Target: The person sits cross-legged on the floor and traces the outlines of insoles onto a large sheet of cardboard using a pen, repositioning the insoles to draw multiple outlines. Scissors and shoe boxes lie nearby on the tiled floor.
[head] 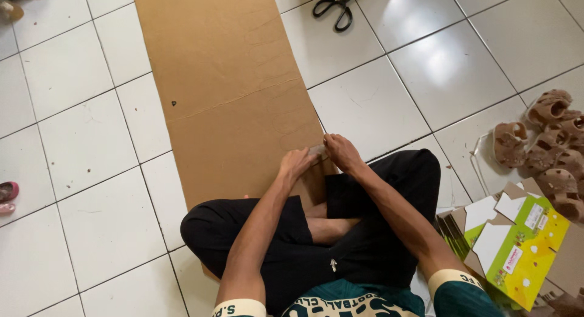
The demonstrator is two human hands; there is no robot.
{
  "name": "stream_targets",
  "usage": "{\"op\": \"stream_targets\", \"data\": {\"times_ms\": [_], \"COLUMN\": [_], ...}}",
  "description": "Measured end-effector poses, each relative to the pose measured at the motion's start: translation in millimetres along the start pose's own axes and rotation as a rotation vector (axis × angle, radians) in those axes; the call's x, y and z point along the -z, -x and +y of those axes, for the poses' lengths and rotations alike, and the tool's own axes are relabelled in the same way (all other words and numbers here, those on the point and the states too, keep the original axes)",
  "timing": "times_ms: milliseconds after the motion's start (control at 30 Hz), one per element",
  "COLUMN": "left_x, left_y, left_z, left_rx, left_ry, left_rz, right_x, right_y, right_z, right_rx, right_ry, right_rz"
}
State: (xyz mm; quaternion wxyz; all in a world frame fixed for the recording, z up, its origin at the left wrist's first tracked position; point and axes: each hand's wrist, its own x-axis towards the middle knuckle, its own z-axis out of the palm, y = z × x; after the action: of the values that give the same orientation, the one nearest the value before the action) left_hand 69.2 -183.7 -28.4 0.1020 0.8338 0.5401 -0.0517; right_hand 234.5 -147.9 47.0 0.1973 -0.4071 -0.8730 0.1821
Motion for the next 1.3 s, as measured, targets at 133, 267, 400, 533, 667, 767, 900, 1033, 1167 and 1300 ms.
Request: {"op": "stream_targets", "data": {"times_ms": [133,267,400,533,667,767,900,1033,1167,1300], "left_x": [13,21,23,18,15,15,20,23,24,15], "left_y": [-2,-4,-7,-9,-8,-6,-7,-5,-4,-2], "left_z": [-11,-16,-18,-23,-26,-28,-29,-29,-27,-25], "left_rx": [0.0,0.002,0.062,0.252,-0.076,-0.054,-0.046,-0.051,-0.075,0.207], "left_ry": [0.151,0.207,0.26,0.434,0.188,0.253,0.229,0.254,0.185,0.491], "left_rz": [-0.056,-0.114,-0.167,-0.255,-0.097,-0.16,-0.227,-0.185,-0.138,-0.164], "right_x": [-6,-12,-16,-24,-38,-53,-70,-73,-63,-31], "right_y": [19,32,35,32,30,30,29,27,25,31], "right_z": [0,-3,-16,-34,-46,-49,-48,-45,-49,-48], "right_rx": [-0.068,-0.13,-0.18,-0.197,-0.161,-0.077,0.013,0.04,-0.01,-0.327], "right_ry": [-0.006,-0.041,-0.091,-0.131,-0.144,-0.184,-0.169,-0.295,-0.339,-0.405], "right_rz": [0.033,0.045,0.045,-0.005,-0.053,-0.029,0.004,0.018,0.041,0.105]}}
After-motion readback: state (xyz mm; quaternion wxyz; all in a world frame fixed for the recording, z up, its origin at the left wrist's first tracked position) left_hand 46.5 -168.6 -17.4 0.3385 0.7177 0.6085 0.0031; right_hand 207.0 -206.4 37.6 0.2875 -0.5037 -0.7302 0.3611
